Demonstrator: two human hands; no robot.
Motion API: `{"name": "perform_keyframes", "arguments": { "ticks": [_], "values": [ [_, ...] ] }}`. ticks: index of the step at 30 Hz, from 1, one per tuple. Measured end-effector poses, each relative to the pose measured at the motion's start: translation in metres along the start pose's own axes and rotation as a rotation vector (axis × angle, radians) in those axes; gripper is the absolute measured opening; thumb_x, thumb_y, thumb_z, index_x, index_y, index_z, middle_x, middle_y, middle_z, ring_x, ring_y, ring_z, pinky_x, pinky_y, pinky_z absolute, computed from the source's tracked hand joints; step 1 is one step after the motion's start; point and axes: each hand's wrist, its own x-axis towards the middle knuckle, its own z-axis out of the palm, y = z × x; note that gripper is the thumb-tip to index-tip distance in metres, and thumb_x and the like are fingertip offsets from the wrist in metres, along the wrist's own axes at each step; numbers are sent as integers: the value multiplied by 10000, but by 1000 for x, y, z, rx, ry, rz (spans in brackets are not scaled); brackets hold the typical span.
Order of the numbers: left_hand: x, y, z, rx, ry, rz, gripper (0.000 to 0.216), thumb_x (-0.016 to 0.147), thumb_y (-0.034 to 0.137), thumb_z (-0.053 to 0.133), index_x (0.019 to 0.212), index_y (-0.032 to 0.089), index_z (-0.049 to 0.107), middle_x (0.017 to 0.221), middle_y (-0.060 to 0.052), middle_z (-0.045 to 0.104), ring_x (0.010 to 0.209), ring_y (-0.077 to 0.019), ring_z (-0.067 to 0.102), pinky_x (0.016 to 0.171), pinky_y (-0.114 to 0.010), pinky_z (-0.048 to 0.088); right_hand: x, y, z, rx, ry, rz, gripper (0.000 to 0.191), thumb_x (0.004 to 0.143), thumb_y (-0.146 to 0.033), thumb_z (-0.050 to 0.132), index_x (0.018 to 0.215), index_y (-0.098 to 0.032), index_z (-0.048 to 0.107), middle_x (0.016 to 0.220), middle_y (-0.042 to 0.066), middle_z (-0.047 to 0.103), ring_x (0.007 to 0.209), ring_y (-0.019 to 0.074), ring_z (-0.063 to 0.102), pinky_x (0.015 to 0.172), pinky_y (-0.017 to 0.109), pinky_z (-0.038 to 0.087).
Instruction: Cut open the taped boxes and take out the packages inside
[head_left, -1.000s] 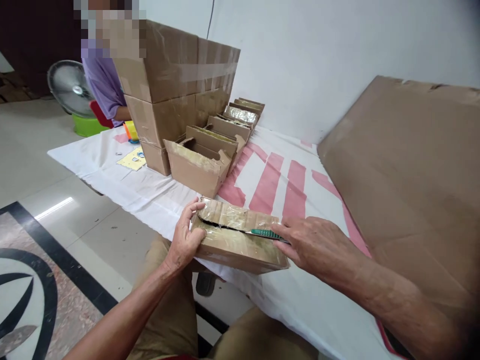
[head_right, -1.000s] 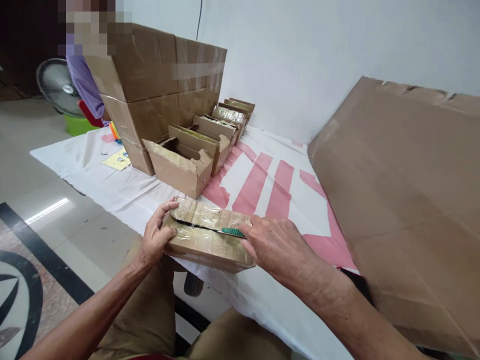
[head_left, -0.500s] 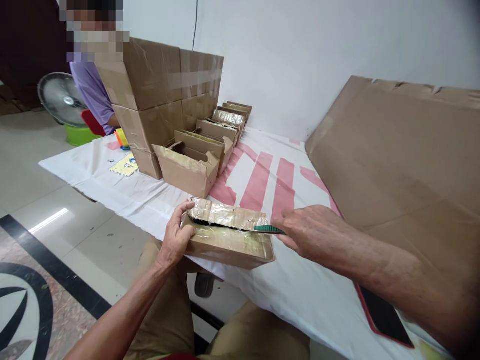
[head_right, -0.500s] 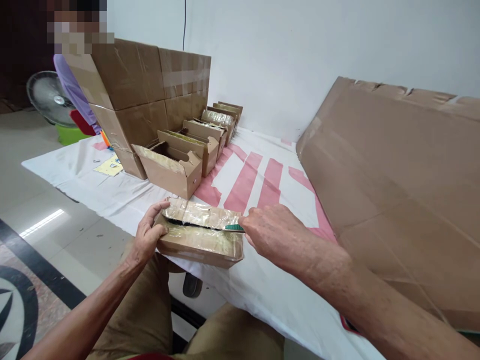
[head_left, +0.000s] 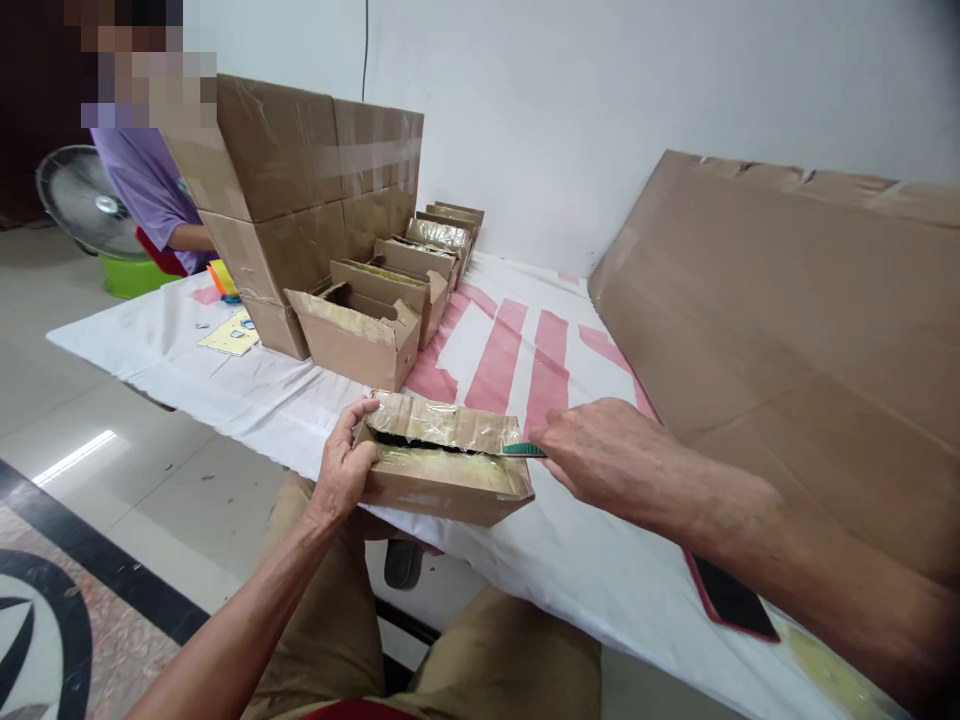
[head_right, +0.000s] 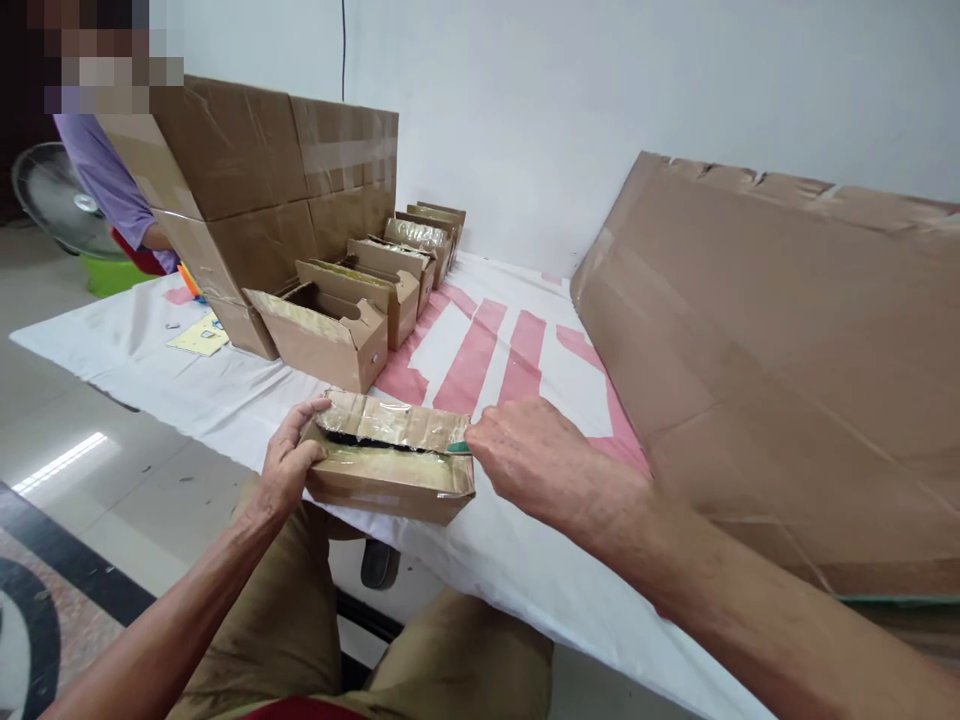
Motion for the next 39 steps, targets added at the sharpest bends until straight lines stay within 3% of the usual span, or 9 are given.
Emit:
{"name": "perform_keyframes", "arguments": {
  "ticks": [6,12,16,21,25,29,33,36,39],
  "values": [
    [0,4,0,-2,2,-26,596,603,243,542,1189,176,622,1260,-82,687,1257,-334,593,1100,-465,459,-9,8,21,150,159,7,239,905,-171,525,748,-213,701,645,52,686,558,181,609,543,311,345],
    [0,8,0,-4,27,-50,604,582,231,551,1174,172,653,1279,-81,689,1307,-351,566,1142,-463,435,-30,31,18,45,52,86,177,806,-166,599,653,-224,669,596,40,666,496,177,548,494,310,238],
    [0,4,0,-5,27,-39,601,597,224,553,1185,181,667,1297,-74,683,1317,-344,556,1150,-462,423,-53,54,19,300,140,99,190,885,-341,596,779,-254,726,648,7,704,526,168,578,494,283,287],
    [-4,-8,0,32,82,91,644,758,267,586,1396,195,545,1345,-103,627,1268,-308,589,1090,-472,467,-76,48,85,601,329,379,379,998,-488,440,967,-251,734,820,28,767,677,218,686,585,308,461],
    [-17,-1,-8,339,251,469,412,890,275,621,1293,202,580,1250,-102,631,1198,-269,589,1054,-456,459,-63,2,165,457,325,523,342,1003,-354,404,1014,-202,710,1000,109,762,874,278,724,722,360,503],
    [-24,23,-14,637,4,776,151,936,159,555,1046,199,651,994,-57,701,966,-225,619,886,-396,469,-49,-32,219,315,304,520,309,1001,-352,445,1076,-198,703,915,112,726,858,288,703,769,384,484],
    [-16,46,-14,816,-294,756,194,925,131,486,938,187,671,911,-60,709,890,-235,596,826,-406,443,-50,-32,239,416,412,459,367,1008,-463,443,1068,-220,711,1029,108,738,934,296,695,820,419,488],
    [-8,58,-13,934,-434,709,208,873,131,470,881,181,671,880,-76,696,868,-256,565,821,-431,436,-53,-23,226,548,594,420,402,1020,-496,427,1101,-226,714,1143,115,734,1010,291,697,833,422,510],
    [-4,66,-10,1052,-553,652,181,824,138,474,831,182,650,865,-90,679,878,-278,552,825,-453,429,-47,-20,182,635,792,365,347,1028,-430,458,1138,-213,706,1199,124,718,1124,285,672,925,431,511]
  ]
}}
